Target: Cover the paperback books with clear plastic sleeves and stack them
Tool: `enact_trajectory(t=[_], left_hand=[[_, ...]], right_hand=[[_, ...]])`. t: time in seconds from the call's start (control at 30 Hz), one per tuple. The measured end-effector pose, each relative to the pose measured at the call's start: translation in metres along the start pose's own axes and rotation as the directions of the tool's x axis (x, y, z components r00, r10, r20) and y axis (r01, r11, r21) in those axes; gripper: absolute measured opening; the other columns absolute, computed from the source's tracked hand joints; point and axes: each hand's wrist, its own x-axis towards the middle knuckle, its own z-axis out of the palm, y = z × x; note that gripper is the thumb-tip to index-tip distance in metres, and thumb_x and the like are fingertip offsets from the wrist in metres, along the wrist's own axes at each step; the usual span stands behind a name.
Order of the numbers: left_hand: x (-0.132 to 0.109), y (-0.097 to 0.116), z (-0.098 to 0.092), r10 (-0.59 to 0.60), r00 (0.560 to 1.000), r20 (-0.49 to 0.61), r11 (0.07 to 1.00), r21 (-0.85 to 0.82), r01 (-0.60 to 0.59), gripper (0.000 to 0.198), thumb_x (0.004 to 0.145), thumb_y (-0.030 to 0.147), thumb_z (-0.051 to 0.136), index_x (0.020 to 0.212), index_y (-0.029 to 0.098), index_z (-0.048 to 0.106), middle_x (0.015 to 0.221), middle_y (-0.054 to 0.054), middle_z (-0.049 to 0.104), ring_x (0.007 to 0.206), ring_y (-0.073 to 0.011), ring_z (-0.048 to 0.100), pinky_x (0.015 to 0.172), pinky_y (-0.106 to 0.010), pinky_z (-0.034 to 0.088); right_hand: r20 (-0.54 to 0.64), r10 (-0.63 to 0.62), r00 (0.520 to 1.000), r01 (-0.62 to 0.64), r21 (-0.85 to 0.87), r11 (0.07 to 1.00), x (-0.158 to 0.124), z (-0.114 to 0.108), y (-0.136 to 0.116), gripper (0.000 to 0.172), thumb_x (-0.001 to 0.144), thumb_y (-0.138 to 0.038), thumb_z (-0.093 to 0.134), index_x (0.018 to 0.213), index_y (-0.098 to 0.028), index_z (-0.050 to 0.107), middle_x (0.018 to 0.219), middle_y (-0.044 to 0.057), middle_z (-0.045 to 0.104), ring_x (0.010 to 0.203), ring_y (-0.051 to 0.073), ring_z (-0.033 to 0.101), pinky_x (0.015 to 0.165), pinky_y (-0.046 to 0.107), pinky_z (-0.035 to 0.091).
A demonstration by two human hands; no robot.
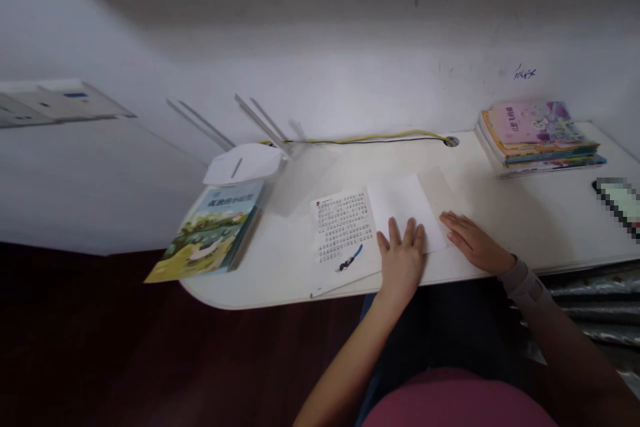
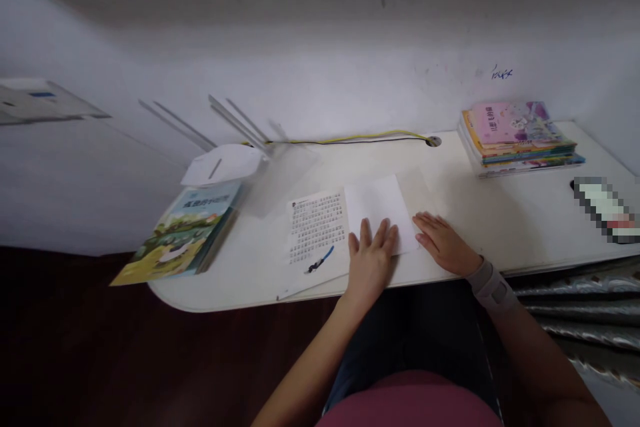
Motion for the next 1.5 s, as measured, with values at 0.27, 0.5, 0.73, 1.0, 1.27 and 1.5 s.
enact_trajectory(t=[0.27, 0.5, 0.73, 1.0, 1.27, 1.5], left_hand=[[-0.002, 0.001, -0.001, 0.033, 0.999, -0.015, 0.999, 0.012, -0.033, 0.051, 0.086, 0.008, 0.038, 0.134, 0.022, 0.047, 0.142, -0.008, 0.042, 0.133, -0.0411, 0.028, 0.099, -0.066, 0.032], [-0.011, 0.004, -0.002, 0.054, 0.999, 0.003, 0.998, 0.011, -0.054, 0.053, 0.085, 0.006, 0.041, 0.135, 0.023, 0.045, 0.143, -0.009, 0.041, 0.134, -0.0402, 0.026, 0.099, -0.066, 0.032], [-0.003, 0.003, -0.002, 0.121, 0.993, 0.018, 0.992, -0.041, -0.12, 0.051, 0.086, 0.006, 0.039, 0.135, 0.022, 0.045, 0.144, -0.009, 0.04, 0.136, -0.0379, 0.023, 0.1, -0.064, 0.033], [0.003, 0.014, 0.003, 0.255, 0.967, -0.014, 0.957, -0.14, -0.255, 0.05, 0.091, 0.018, 0.038, 0.14, 0.01, 0.034, 0.147, -0.016, 0.032, 0.138, -0.0329, 0.021, 0.106, -0.059, 0.026], [-0.024, -0.07, 0.013, -0.24, 0.939, -0.245, 0.932, -0.328, 0.153, 0.054, 0.091, 0.038, 0.041, 0.137, 0.011, 0.035, 0.143, -0.024, 0.035, 0.137, -0.0342, 0.025, 0.103, -0.059, 0.029], [-0.043, -0.116, 0.015, -0.481, 0.856, -0.19, 0.696, -0.676, 0.242, 0.052, 0.091, 0.042, 0.039, 0.137, 0.017, 0.037, 0.142, -0.017, 0.041, 0.128, -0.0246, 0.044, 0.105, -0.044, 0.038]], right_hand=[[-0.065, 0.064, 0.996, -0.081, -0.312, 0.947, 0.004, 0.006, 0.0, 0.051, 0.096, -0.035, 0.023, 0.139, -0.011, 0.037, 0.146, 0.015, 0.034, 0.138, 0.025, 0.024, 0.108, 0.049, 0.027], [-0.057, 0.069, 0.996, -0.087, -0.461, 0.883, 0.005, 0.016, 0.0, 0.058, 0.095, -0.044, 0.029, 0.137, -0.005, 0.038, 0.145, 0.021, 0.033, 0.137, 0.03, 0.026, 0.109, 0.051, 0.022], [-0.048, 0.046, 0.998, -0.062, -0.412, 0.909, 0.004, 0.015, 0.003, 0.059, 0.094, -0.045, 0.028, 0.139, -0.007, 0.036, 0.146, 0.021, 0.032, 0.138, 0.028, 0.023, 0.109, 0.051, 0.023], [-0.047, 0.045, 0.998, -0.059, -0.352, 0.934, 0.002, 0.01, 0.007, 0.055, 0.096, -0.042, 0.026, 0.138, -0.008, 0.038, 0.145, 0.02, 0.035, 0.136, 0.027, 0.027, 0.108, 0.048, 0.026], [-0.122, -0.003, 0.992, -0.051, -0.431, 0.901, 0.004, 0.011, -0.011, 0.044, 0.094, -0.03, 0.035, 0.132, -0.013, 0.046, 0.146, 0.016, 0.033, 0.136, 0.03, 0.027, 0.106, 0.054, 0.025], [0.014, -0.176, 0.984, 0.165, -0.425, 0.89, 0.017, 0.024, -0.046, 0.049, 0.091, -0.042, 0.043, 0.136, -0.021, 0.042, 0.146, 0.013, 0.036, 0.135, 0.03, 0.029, 0.107, 0.054, 0.024]])
